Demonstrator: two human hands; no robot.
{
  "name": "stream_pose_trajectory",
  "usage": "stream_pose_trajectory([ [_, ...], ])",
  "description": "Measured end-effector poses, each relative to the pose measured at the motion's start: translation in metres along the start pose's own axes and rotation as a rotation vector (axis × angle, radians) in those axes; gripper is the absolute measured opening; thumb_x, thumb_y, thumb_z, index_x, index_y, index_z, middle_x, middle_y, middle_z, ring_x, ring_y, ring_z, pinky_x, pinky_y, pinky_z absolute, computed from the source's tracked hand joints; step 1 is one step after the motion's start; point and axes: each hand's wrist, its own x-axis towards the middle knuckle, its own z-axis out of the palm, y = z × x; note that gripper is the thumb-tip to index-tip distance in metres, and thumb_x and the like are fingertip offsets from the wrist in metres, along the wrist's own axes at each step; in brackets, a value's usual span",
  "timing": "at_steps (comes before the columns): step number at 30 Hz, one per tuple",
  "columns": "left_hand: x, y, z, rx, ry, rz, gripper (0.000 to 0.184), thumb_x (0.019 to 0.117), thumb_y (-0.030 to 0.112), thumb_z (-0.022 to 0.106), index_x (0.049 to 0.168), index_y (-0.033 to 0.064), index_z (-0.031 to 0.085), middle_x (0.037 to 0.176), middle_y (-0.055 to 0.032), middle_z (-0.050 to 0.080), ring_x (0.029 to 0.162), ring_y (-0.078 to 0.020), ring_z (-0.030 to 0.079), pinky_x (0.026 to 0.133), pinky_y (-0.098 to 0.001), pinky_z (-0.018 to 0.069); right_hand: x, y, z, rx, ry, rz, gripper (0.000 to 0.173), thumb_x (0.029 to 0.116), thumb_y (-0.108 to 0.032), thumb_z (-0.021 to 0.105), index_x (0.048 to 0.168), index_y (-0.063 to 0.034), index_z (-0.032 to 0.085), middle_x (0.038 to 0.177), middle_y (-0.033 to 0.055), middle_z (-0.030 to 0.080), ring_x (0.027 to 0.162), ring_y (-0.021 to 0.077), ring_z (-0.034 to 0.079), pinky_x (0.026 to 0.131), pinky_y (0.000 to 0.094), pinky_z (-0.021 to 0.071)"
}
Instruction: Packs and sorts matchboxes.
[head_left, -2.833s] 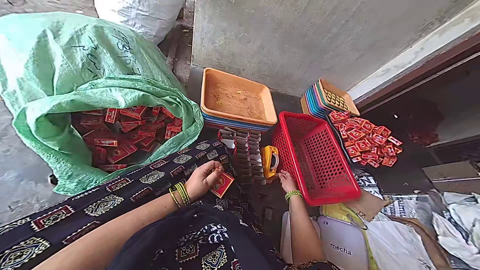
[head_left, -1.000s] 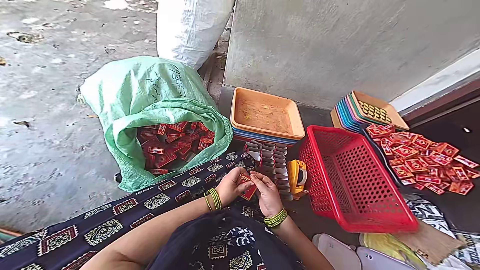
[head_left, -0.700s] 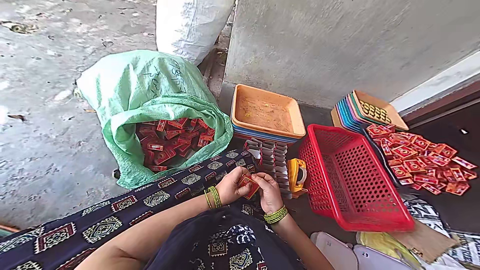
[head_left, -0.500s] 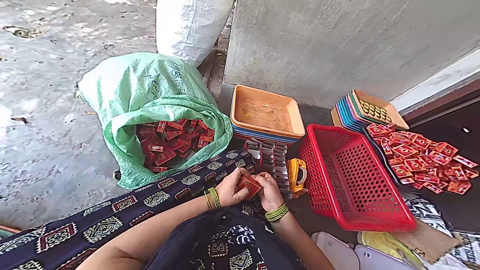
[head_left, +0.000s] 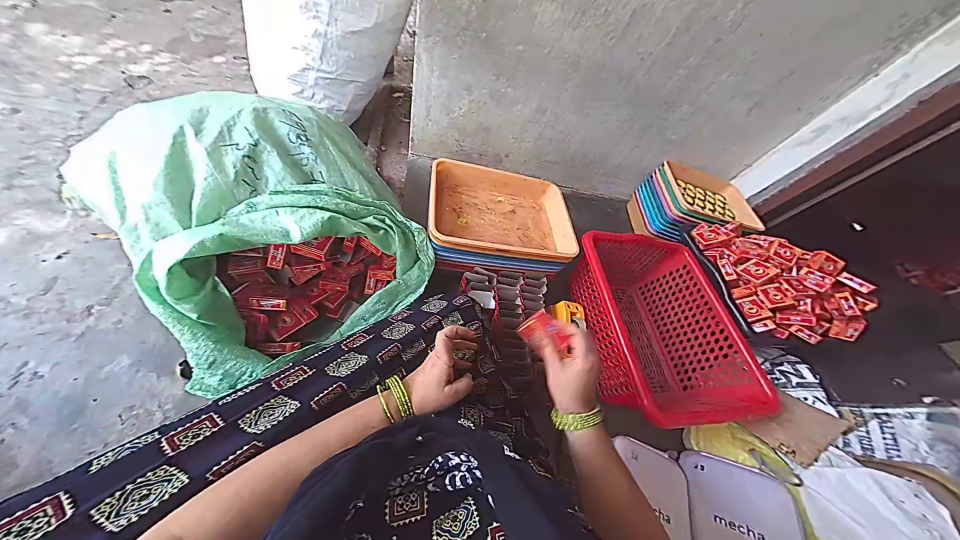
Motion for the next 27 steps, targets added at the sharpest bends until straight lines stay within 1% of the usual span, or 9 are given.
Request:
stream_pose_trajectory([
  [3,0.001,-0.001,-0.001,0.018,0.026,-0.060,0.072,0.0866,0.010,0.062,0.147,-0.0019,0.026,0.142,-0.0187,0.049,0.117,-0.0246,0.066,0.083,-0.0391,0.0639,0.029,0.049,-0.054,-0.557,0.197,0.144,0.040,0.1016,-0.028,0.060,0.130,0.0004,0.065,0.122,0.0301,0.065,0.118,0.0476,0.061,0.103,0.0580,0.0486],
  [9,0.004,0.003,0.000,0.081,-0.012,-0.124,0.057,0.0894,0.009,0.058,0.142,-0.0029,0.037,0.137,-0.0180,0.055,0.112,-0.0206,0.068,0.085,-0.0350,0.0622,0.033,0.129,-0.091,-0.874,-0.337,0.692,0.035,0.1045,-0.021,0.051,0.135,-0.0104,0.065,0.134,0.0220,0.064,0.126,0.0392,0.061,0.103,0.0577,0.0487],
  [11,0.005,0.003,-0.001,0.092,-0.025,-0.136,0.053,0.0901,0.009,0.057,0.139,-0.0026,0.041,0.136,-0.0167,0.056,0.112,-0.0202,0.067,0.085,-0.0351,0.0621,0.019,0.133,-0.084,-0.831,-0.348,0.608,0.034,0.1050,-0.020,0.051,0.133,-0.0094,0.067,0.137,0.0210,0.063,0.128,0.0389,0.060,0.106,0.0576,0.0467],
  [14,0.005,0.002,-0.001,0.106,-0.029,-0.147,0.048,0.0910,0.010,0.057,0.136,-0.0021,0.045,0.133,-0.0151,0.058,0.110,-0.0189,0.068,0.086,-0.0347,0.0618,-0.006,0.129,-0.066,-0.668,-0.312,0.214,0.028,0.0988,-0.021,0.060,0.119,-0.0055,0.073,0.126,0.0221,0.067,0.121,0.0417,0.061,0.102,0.0598,0.0478],
  [16,0.004,0.002,-0.001,0.106,-0.035,-0.164,0.044,0.0920,0.011,0.056,0.134,-0.0009,0.048,0.133,-0.0141,0.059,0.110,-0.0181,0.068,0.087,-0.0350,0.0616,-0.021,0.131,-0.050,-0.510,-0.619,0.155,0.029,0.0912,-0.029,0.069,0.114,-0.0120,0.076,0.121,0.0142,0.070,0.119,0.0330,0.063,0.104,0.0536,0.0494],
  [18,0.004,0.002,0.000,0.105,-0.041,-0.160,0.039,0.0927,0.010,0.055,0.130,-0.0001,0.050,0.132,-0.0138,0.060,0.109,-0.0179,0.068,0.088,-0.0353,0.0612,-0.032,0.139,-0.031,-0.460,-1.030,0.289,0.045,0.0847,-0.035,0.080,0.124,-0.0136,0.073,0.128,0.0143,0.068,0.126,0.0325,0.061,0.109,0.0562,0.0465],
  [20,0.005,0.002,-0.002,0.130,-0.057,-0.127,0.035,0.0939,0.010,0.055,0.127,0.0006,0.054,0.127,-0.0127,0.063,0.110,-0.0172,0.068,0.090,-0.0348,0.0600,-0.039,0.151,-0.015,-0.493,-1.186,0.340,0.036,0.0899,-0.027,0.075,0.124,-0.0131,0.073,0.128,0.0139,0.069,0.125,0.0320,0.062,0.108,0.0566,0.0470],
  [23,0.003,0.003,-0.005,0.180,-0.077,-0.082,0.029,0.0953,0.011,0.053,0.122,0.0014,0.060,0.120,-0.0108,0.068,0.108,-0.0151,0.068,0.094,-0.0344,0.0576,-0.034,0.144,-0.019,-0.422,-1.076,0.320,0.025,0.1025,-0.025,0.059,0.117,-0.0122,0.074,0.115,0.0118,0.074,0.115,0.0286,0.068,0.104,0.0532,0.0501],
  [27,0.006,0.012,-0.002,0.179,-0.122,-0.111,0.032,0.1019,0.023,0.058,0.126,0.0023,0.062,0.125,-0.0113,0.067,0.113,-0.0132,0.067,0.099,-0.0326,0.0565,-0.003,0.087,-0.044,-0.083,-0.758,0.106,0.026,0.1029,-0.030,0.060,0.110,-0.0123,0.077,0.103,0.0043,0.077,0.099,0.0134,0.072,0.095,0.0383,0.0559],
])
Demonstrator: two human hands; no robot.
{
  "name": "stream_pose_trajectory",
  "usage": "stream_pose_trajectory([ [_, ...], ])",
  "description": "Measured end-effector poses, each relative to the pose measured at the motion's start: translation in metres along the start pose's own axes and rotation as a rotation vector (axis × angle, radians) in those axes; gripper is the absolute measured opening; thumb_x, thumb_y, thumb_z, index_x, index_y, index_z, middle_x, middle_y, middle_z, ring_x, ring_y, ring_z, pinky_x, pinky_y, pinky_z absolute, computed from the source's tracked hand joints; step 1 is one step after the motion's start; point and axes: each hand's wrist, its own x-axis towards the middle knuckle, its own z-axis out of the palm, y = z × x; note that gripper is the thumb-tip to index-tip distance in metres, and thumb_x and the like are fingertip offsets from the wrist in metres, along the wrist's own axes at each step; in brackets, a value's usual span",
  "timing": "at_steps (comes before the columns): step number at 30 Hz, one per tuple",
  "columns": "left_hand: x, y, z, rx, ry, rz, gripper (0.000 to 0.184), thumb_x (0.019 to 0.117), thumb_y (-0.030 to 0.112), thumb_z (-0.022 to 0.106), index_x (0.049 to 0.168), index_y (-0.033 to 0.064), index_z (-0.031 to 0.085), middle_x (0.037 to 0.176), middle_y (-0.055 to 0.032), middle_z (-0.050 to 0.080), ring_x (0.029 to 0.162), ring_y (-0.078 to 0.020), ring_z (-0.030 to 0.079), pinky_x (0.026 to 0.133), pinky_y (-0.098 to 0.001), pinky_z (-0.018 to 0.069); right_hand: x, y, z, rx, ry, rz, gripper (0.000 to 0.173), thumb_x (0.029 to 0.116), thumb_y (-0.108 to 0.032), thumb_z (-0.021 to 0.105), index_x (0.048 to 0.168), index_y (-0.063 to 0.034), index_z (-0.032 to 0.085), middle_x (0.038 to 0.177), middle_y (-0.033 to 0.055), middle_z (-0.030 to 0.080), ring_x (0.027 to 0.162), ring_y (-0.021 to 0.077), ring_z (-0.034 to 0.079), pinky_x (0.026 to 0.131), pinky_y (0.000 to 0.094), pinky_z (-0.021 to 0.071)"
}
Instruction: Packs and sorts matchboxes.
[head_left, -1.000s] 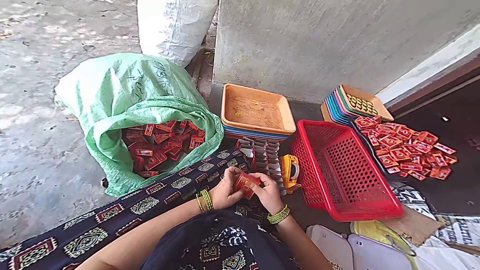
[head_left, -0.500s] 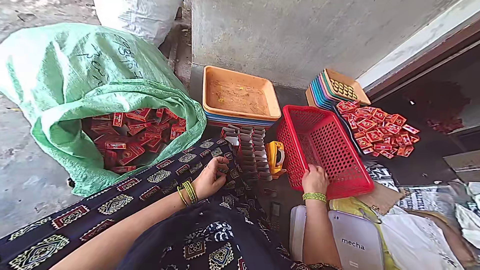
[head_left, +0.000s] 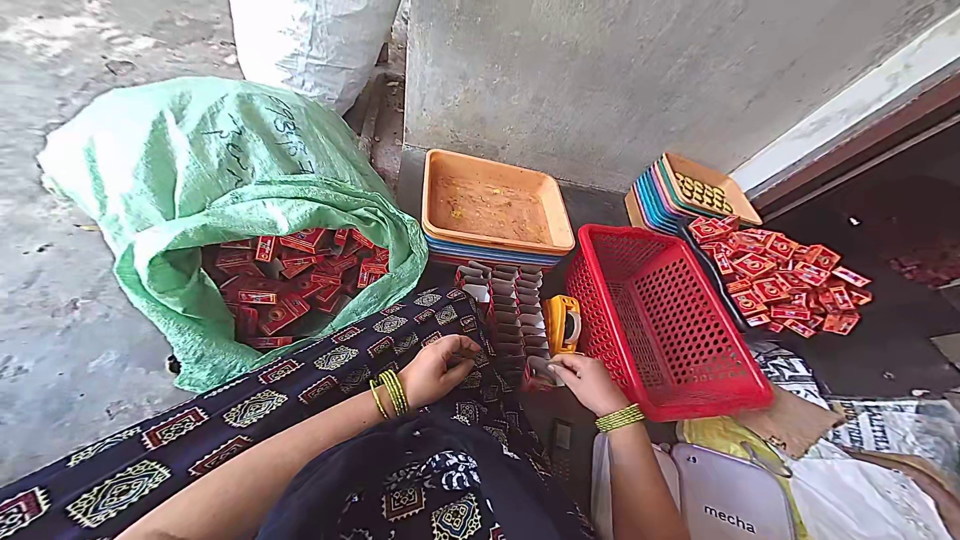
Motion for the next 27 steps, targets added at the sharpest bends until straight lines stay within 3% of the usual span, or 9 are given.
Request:
stream_pose_trajectory([
  [3,0.002,0.012,0.005,-0.017,-0.029,-0.011,0.064,0.0976,0.044,0.067,0.143,0.0016,0.052,0.138,-0.0153,0.060,0.121,-0.0177,0.064,0.102,-0.0354,0.0562,0.010,-0.061,-0.013,0.202,0.159,-0.255,0.022,0.1022,-0.026,0.063,0.105,-0.0094,0.078,0.096,0.0010,0.076,0.088,0.0021,0.070,0.084,0.0233,0.0570],
  [5,0.002,0.022,0.004,0.004,-0.013,-0.016,0.084,0.0902,0.053,0.073,0.148,-0.0003,0.045,0.138,-0.0168,0.059,0.121,-0.0185,0.064,0.102,-0.0364,0.0559,0.021,-0.097,-0.006,0.318,0.180,-0.325,0.020,0.1012,-0.023,0.065,0.103,-0.0079,0.077,0.091,0.0000,0.075,0.082,0.0010,0.068,0.078,0.0216,0.0570],
  [9,0.000,0.031,-0.005,0.050,0.140,-0.058,0.092,0.0890,0.047,0.077,0.152,-0.0044,0.033,0.132,-0.0180,0.063,0.121,-0.0191,0.064,0.108,-0.0388,0.0504,0.043,-0.139,0.024,0.608,0.306,-0.293,0.020,0.1017,-0.014,0.062,0.114,-0.0004,0.071,0.097,0.0052,0.076,0.085,0.0077,0.071,0.079,0.0260,0.0607],
  [12,-0.001,0.027,-0.009,-0.112,0.311,-0.010,0.097,0.0894,0.033,0.080,0.156,-0.0047,0.020,0.122,-0.0160,0.069,0.107,-0.0160,0.071,0.098,-0.0372,0.0589,0.049,-0.152,0.044,0.750,0.447,-0.307,0.023,0.1053,-0.015,0.053,0.120,0.0024,0.057,0.100,0.0057,0.067,0.087,0.0082,0.065,0.078,0.0258,0.0563],
  [18,-0.002,0.021,-0.010,-0.206,0.378,0.170,0.057,0.0918,0.024,0.078,0.134,-0.0017,0.049,0.110,-0.0100,0.071,0.094,-0.0141,0.073,0.086,-0.0349,0.0630,0.042,-0.149,0.083,0.775,0.528,-0.553,0.028,0.1063,-0.014,0.056,0.125,0.0037,0.067,0.125,0.0087,0.071,0.112,0.0101,0.068,0.099,0.0272,0.0567],
  [20,-0.003,0.018,-0.009,-0.206,0.353,0.192,0.050,0.0904,0.027,0.080,0.124,-0.0004,0.055,0.105,-0.0095,0.070,0.092,-0.0134,0.071,0.083,-0.0337,0.0622,0.041,-0.146,0.091,0.721,0.557,-0.579,0.029,0.1086,-0.025,0.052,0.113,-0.0018,0.069,0.111,0.0044,0.072,0.104,0.0074,0.068,0.094,0.0249,0.0573],
  [23,-0.004,0.017,-0.005,-0.227,0.285,0.217,0.051,0.0871,0.027,0.083,0.119,-0.0011,0.055,0.102,-0.0097,0.069,0.090,-0.0113,0.069,0.083,-0.0311,0.0603,0.040,-0.144,0.095,0.546,0.644,-0.587,0.037,0.1115,-0.037,0.041,0.089,-0.0118,0.056,0.088,-0.0009,0.058,0.090,0.0024,0.060,0.086,0.0200,0.0513],
  [25,-0.003,0.017,-0.006,-0.226,0.247,0.201,0.053,0.0865,0.029,0.083,0.118,-0.0011,0.054,0.103,-0.0101,0.068,0.091,-0.0112,0.068,0.084,-0.0309,0.0595,0.040,-0.144,0.090,0.572,0.647,-0.562,0.030,0.1093,-0.030,0.049,0.090,-0.0101,0.057,0.100,0.0049,0.063,0.103,0.0091,0.062,0.094,0.0248,0.0519],
  [27,-0.001,0.016,-0.007,-0.218,0.227,0.153,0.054,0.0862,0.030,0.083,0.120,-0.0004,0.053,0.104,-0.0098,0.068,0.092,-0.0118,0.069,0.084,-0.0319,0.0604,0.040,-0.146,0.081,0.766,0.577,-0.540,0.012,0.1013,-0.013,0.063,0.108,-0.0025,0.060,0.124,0.0155,0.068,0.119,0.0238,0.066,0.099,0.0362,0.0573],
])
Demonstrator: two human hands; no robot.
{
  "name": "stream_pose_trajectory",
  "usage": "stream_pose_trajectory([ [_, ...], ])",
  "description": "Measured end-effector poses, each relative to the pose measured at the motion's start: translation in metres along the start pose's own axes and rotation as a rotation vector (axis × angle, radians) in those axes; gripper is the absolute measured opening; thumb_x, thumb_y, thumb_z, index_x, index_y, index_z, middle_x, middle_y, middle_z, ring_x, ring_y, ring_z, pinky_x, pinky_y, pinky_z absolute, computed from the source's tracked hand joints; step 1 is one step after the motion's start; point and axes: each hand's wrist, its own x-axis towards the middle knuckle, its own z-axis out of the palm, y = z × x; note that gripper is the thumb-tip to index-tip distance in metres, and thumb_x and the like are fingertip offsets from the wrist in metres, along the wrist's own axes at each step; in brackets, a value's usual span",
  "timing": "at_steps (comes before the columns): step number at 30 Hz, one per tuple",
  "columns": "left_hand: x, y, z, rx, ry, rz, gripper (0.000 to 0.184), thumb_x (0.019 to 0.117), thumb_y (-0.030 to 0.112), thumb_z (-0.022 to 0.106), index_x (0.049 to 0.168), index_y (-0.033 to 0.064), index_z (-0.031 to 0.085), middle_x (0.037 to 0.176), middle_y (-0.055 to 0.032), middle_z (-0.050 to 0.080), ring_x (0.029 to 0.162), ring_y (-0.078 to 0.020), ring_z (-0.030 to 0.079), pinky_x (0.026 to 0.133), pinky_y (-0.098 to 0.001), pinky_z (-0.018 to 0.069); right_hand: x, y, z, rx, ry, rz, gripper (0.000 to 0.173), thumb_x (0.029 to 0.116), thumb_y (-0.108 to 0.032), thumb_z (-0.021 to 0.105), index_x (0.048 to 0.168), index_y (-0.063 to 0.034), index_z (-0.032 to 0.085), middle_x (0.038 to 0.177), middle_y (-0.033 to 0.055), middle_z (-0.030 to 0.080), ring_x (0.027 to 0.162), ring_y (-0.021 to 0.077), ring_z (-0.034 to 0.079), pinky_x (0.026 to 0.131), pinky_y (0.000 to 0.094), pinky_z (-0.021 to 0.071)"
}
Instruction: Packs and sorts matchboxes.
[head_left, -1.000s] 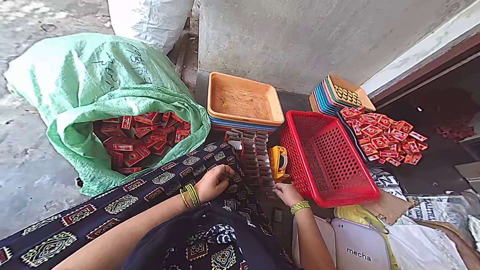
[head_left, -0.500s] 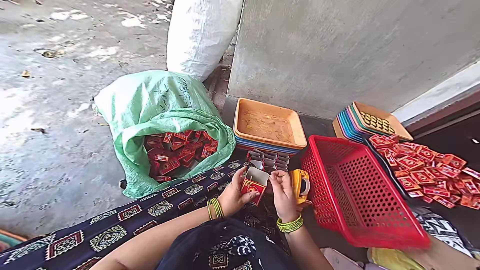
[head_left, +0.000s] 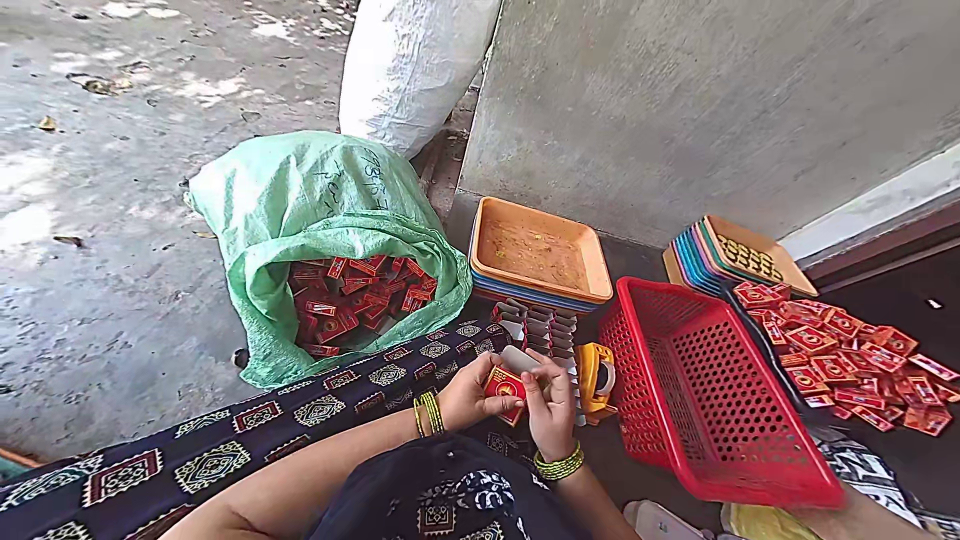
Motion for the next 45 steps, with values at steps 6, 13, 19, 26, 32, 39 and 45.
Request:
stream_pose_trajectory([
  [6,-0.002,-0.001,0.009,-0.092,0.060,-0.068,0.087,0.0758,0.018,0.091,0.136,-0.0003,0.031,0.110,-0.0113,0.069,0.094,-0.0171,0.073,0.083,-0.0365,0.0638,0.012,-0.015,-0.019,0.129,-0.071,0.189,0.026,0.0884,-0.008,0.078,0.111,0.0019,0.069,0.115,0.0133,0.074,0.092,0.0192,0.075,0.082,0.0338,0.0642],
  [13,-0.004,0.000,0.008,-0.086,0.007,-0.060,0.092,0.0724,0.017,0.092,0.139,-0.0025,0.032,0.112,-0.0111,0.070,0.097,-0.0156,0.073,0.086,-0.0346,0.0630,0.012,-0.018,-0.027,-0.110,-0.234,0.105,0.017,0.0882,-0.009,0.080,0.104,-0.0036,0.081,0.104,0.0079,0.078,0.100,0.0147,0.074,0.091,0.0296,0.0623],
  [19,-0.005,0.001,0.006,-0.143,-0.091,-0.003,0.095,0.0720,0.016,0.093,0.141,-0.0033,0.031,0.113,-0.0124,0.070,0.100,-0.0167,0.072,0.089,-0.0356,0.0620,0.020,-0.020,-0.043,-0.036,-0.313,0.099,0.013,0.0890,-0.006,0.079,0.102,-0.0029,0.080,0.102,0.0076,0.078,0.099,0.0151,0.073,0.092,0.0308,0.0609],
  [26,-0.007,-0.007,0.007,-0.086,-0.089,-0.012,0.095,0.0732,0.025,0.093,0.141,-0.0051,0.034,0.111,-0.0128,0.069,0.098,-0.0147,0.071,0.087,-0.0338,0.0613,0.023,-0.028,-0.048,-0.167,-0.520,0.098,0.021,0.0987,-0.011,0.065,0.114,-0.0100,0.079,0.109,0.0076,0.070,0.103,0.0104,0.065,0.091,0.0246,0.0565],
  [32,-0.008,-0.005,0.007,-0.068,-0.003,-0.096,0.085,0.0764,0.025,0.091,0.138,-0.0032,0.040,0.115,-0.0111,0.068,0.097,-0.0146,0.072,0.085,-0.0341,0.0627,0.006,-0.024,-0.037,-0.237,-0.319,0.017,0.020,0.0974,-0.004,0.065,0.112,-0.0051,0.078,0.107,0.0074,0.075,0.100,0.0110,0.071,0.091,0.0267,0.0598],
  [39,-0.011,-0.013,0.007,-0.060,0.044,-0.050,0.053,0.0839,0.019,0.085,0.124,-0.0012,0.057,0.116,-0.0119,0.067,0.100,-0.0146,0.070,0.089,-0.0334,0.0611,-0.016,-0.023,-0.026,-0.120,-0.277,0.056,0.039,0.0967,-0.001,0.065,0.133,0.0115,0.058,0.125,0.0167,0.071,0.117,0.0226,0.070,0.102,0.0380,0.0595],
  [45,-0.004,-0.009,0.004,0.058,-0.002,-0.093,0.034,0.0936,0.027,0.075,0.116,0.0036,0.064,0.110,-0.0088,0.069,0.095,-0.0141,0.069,0.086,-0.0355,0.0606,-0.008,0.022,-0.102,-0.338,-0.037,0.501,0.034,0.0979,-0.016,0.068,0.127,0.0017,0.065,0.109,0.0104,0.075,0.097,0.0187,0.074,0.088,0.0384,0.0630],
])
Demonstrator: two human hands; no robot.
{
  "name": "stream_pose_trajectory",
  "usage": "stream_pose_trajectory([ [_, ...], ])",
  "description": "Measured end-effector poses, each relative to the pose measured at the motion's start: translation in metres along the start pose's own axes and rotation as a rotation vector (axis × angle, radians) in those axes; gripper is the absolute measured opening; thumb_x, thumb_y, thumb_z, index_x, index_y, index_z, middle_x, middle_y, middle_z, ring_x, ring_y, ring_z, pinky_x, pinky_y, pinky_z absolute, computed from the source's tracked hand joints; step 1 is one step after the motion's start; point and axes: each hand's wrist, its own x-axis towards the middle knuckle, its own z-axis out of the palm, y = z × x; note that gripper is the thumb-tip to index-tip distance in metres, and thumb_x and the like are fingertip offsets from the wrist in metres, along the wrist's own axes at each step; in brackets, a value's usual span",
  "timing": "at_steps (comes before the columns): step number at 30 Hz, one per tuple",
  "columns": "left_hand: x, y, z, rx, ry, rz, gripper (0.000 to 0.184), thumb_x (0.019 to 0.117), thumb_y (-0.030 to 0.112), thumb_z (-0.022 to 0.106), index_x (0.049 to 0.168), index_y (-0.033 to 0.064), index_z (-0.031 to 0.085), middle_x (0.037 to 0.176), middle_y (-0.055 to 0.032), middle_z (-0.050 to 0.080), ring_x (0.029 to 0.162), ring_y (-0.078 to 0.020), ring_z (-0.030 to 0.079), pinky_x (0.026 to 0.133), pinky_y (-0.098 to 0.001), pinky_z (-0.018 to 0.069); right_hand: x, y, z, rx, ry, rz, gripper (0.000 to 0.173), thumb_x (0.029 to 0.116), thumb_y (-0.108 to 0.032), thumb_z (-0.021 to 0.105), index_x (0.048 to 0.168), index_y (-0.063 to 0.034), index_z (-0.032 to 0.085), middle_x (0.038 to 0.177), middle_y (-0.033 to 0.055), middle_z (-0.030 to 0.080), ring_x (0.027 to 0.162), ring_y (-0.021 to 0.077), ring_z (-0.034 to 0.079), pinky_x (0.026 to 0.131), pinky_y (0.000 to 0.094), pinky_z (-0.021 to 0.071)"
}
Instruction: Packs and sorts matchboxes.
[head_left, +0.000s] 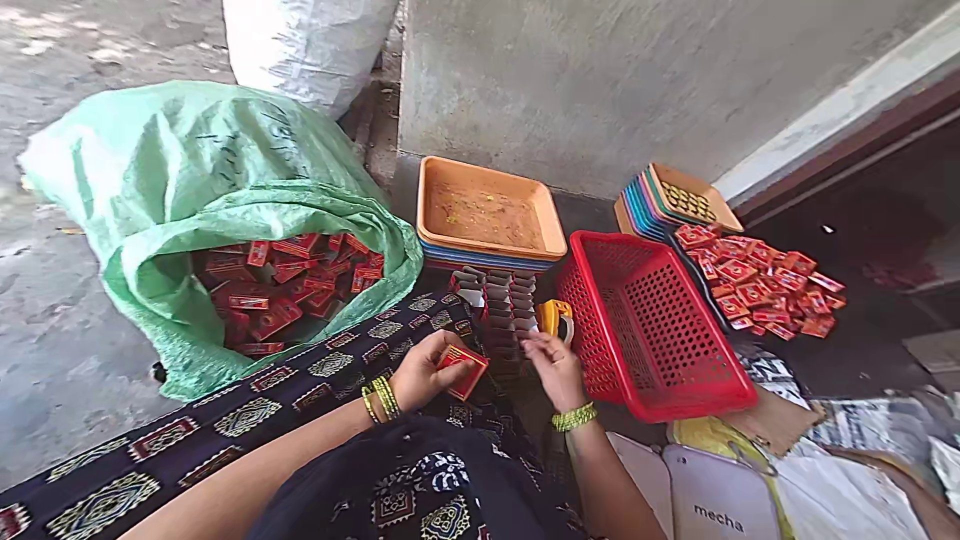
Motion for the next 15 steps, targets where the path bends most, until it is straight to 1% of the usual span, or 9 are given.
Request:
stream_pose_trajectory([
  [1,-0.001,-0.003,-0.002,0.006,0.008,-0.009,0.031,0.0964,0.028,0.071,0.116,0.0044,0.064,0.109,-0.0077,0.070,0.092,-0.0131,0.070,0.083,-0.0348,0.0611,0.009,0.024,-0.017,-0.182,0.112,0.120,0.034,0.0986,-0.020,0.066,0.127,-0.0006,0.066,0.109,0.0110,0.075,0.098,0.0199,0.074,0.090,0.0412,0.0608],
  [2,-0.001,-0.005,-0.003,0.002,0.012,-0.020,0.028,0.0994,0.028,0.066,0.115,0.0050,0.063,0.106,-0.0069,0.070,0.088,-0.0122,0.070,0.080,-0.0338,0.0615,0.018,0.049,-0.035,-0.328,0.173,0.242,0.035,0.0997,-0.019,0.064,0.130,-0.0007,0.064,0.114,0.0137,0.074,0.106,0.0241,0.072,0.097,0.0457,0.0561],
  [3,-0.002,-0.008,-0.003,-0.001,0.013,-0.027,0.026,0.1020,0.028,0.061,0.114,0.0050,0.063,0.103,-0.0061,0.070,0.084,-0.0111,0.070,0.077,-0.0325,0.0619,0.025,0.073,-0.052,-0.427,0.181,0.357,0.038,0.1014,-0.017,0.061,0.135,-0.0003,0.060,0.121,0.0162,0.072,0.115,0.0282,0.068,0.104,0.0495,0.0508],
  [5,-0.003,-0.012,-0.001,0.012,0.011,-0.037,0.025,0.1058,0.026,0.051,0.113,0.0049,0.063,0.099,-0.0046,0.069,0.081,-0.0078,0.068,0.074,-0.0287,0.0598,0.033,0.119,-0.075,-0.489,0.120,0.515,0.043,0.1046,-0.017,0.056,0.144,0.0004,0.052,0.132,0.0180,0.067,0.128,0.0298,0.062,0.112,0.0497,0.0438],
  [7,-0.002,-0.012,-0.001,0.040,0.012,-0.041,0.028,0.1076,0.025,0.044,0.113,0.0057,0.063,0.099,-0.0034,0.068,0.083,-0.0058,0.066,0.076,-0.0263,0.0575,0.038,0.150,-0.083,-0.437,0.027,0.561,0.045,0.1080,-0.018,0.051,0.148,0.0011,0.047,0.140,0.0192,0.062,0.133,0.0294,0.058,0.115,0.0473,0.0424],
  [8,-0.002,-0.011,-0.001,0.047,0.016,-0.045,0.029,0.1082,0.024,0.042,0.113,0.0055,0.063,0.099,-0.0034,0.068,0.084,-0.0061,0.066,0.077,-0.0265,0.0573,0.041,0.161,-0.083,-0.409,-0.009,0.554,0.044,0.1090,-0.019,0.049,0.148,0.0013,0.047,0.142,0.0199,0.061,0.131,0.0299,0.059,0.111,0.0470,0.0448],
  [10,-0.001,-0.009,-0.001,0.042,0.026,-0.071,0.028,0.1086,0.024,0.041,0.113,0.0061,0.062,0.096,-0.0028,0.068,0.082,-0.0063,0.067,0.074,-0.0264,0.0583,0.049,0.175,-0.081,-0.370,-0.021,0.544,0.042,0.1092,-0.021,0.048,0.145,0.0005,0.051,0.139,0.0201,0.062,0.121,0.0299,0.063,0.101,0.0465,0.0501],
  [12,0.000,-0.008,0.000,0.045,0.031,-0.084,0.027,0.1086,0.024,0.042,0.114,0.0063,0.062,0.096,-0.0029,0.068,0.082,-0.0063,0.067,0.075,-0.0265,0.0584,0.057,0.176,-0.079,-0.329,0.005,0.545,0.041,0.1061,-0.022,0.056,0.141,0.0009,0.055,0.133,0.0201,0.065,0.116,0.0281,0.066,0.100,0.0446,0.0511],
  [15,-0.001,-0.007,0.000,0.062,0.041,-0.077,0.027,0.1084,0.024,0.042,0.114,0.0062,0.062,0.097,-0.0026,0.068,0.084,-0.0054,0.066,0.077,-0.0255,0.0573,0.063,0.172,-0.075,-0.281,0.092,0.570,0.044,0.0947,-0.016,0.074,0.133,0.0026,0.062,0.122,0.0208,0.070,0.110,0.0273,0.070,0.101,0.0441,0.0536],
])
